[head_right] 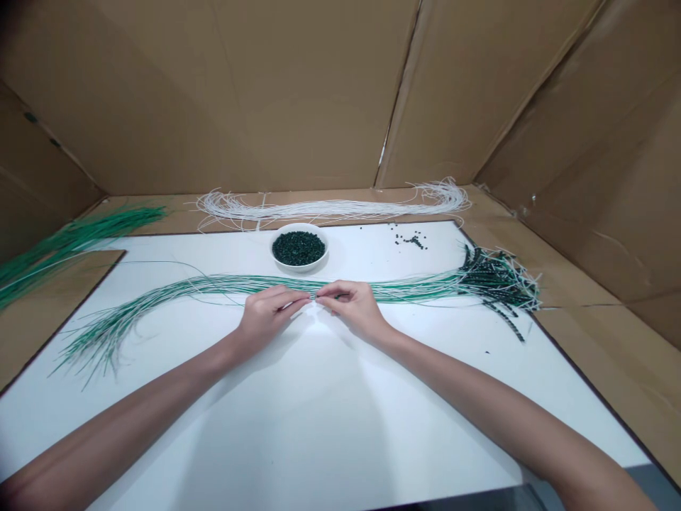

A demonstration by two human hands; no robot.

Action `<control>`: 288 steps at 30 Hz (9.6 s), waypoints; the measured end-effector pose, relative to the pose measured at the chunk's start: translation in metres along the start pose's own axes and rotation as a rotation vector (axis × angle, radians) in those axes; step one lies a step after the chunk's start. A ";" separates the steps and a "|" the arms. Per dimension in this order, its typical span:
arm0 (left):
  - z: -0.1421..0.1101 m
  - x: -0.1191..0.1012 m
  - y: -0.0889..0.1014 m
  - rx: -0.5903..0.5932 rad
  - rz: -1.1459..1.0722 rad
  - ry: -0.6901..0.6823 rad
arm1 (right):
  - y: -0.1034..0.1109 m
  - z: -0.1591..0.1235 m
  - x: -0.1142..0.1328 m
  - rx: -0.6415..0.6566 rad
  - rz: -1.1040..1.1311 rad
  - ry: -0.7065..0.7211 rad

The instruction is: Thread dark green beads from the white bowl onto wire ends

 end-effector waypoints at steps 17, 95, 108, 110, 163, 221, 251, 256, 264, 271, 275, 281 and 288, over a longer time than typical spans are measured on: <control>-0.002 0.002 -0.003 0.036 0.008 -0.026 | -0.001 0.000 0.003 0.056 -0.046 0.026; 0.003 -0.001 0.002 0.131 -0.004 0.345 | 0.012 0.014 0.041 0.220 -0.565 0.354; 0.005 -0.002 0.002 0.151 -0.025 0.347 | 0.015 0.013 0.032 0.085 -0.368 0.142; 0.005 -0.003 0.002 0.151 -0.035 0.328 | 0.014 0.013 0.031 0.085 -0.333 0.109; 0.035 0.027 0.066 0.627 0.122 0.304 | 0.011 0.019 0.020 -0.095 0.076 -0.037; 0.031 0.022 0.057 0.600 0.088 0.500 | 0.011 0.021 0.017 -0.010 0.029 -0.080; 0.024 -0.012 0.030 0.443 -0.311 0.614 | -0.006 0.010 0.035 0.046 0.050 -0.003; 0.023 -0.012 0.030 0.443 -0.276 0.602 | -0.006 0.009 0.037 0.034 0.042 -0.021; 0.022 -0.012 0.027 0.464 -0.301 0.614 | -0.008 0.008 0.037 0.032 0.053 -0.019; 0.023 -0.011 0.025 0.466 -0.436 0.693 | -0.009 0.007 0.040 0.011 0.048 -0.011; 0.023 -0.006 0.024 0.441 -0.486 0.733 | -0.009 0.006 0.041 0.000 0.041 0.021; 0.022 -0.003 0.022 0.429 -0.440 0.786 | -0.010 0.006 0.039 -0.024 0.043 0.036; 0.020 0.000 0.021 0.423 -0.479 0.809 | -0.010 0.006 0.036 -0.073 0.092 0.004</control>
Point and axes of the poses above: each hand's wrist, its own z-axis towards the middle knuckle, its own y-axis out of the back of the hand, x = y × z, the point moved 3 cm from there along z, towards the middle knuckle, and after that the axes turned 9 degrees about y, right-handed, at the moved point
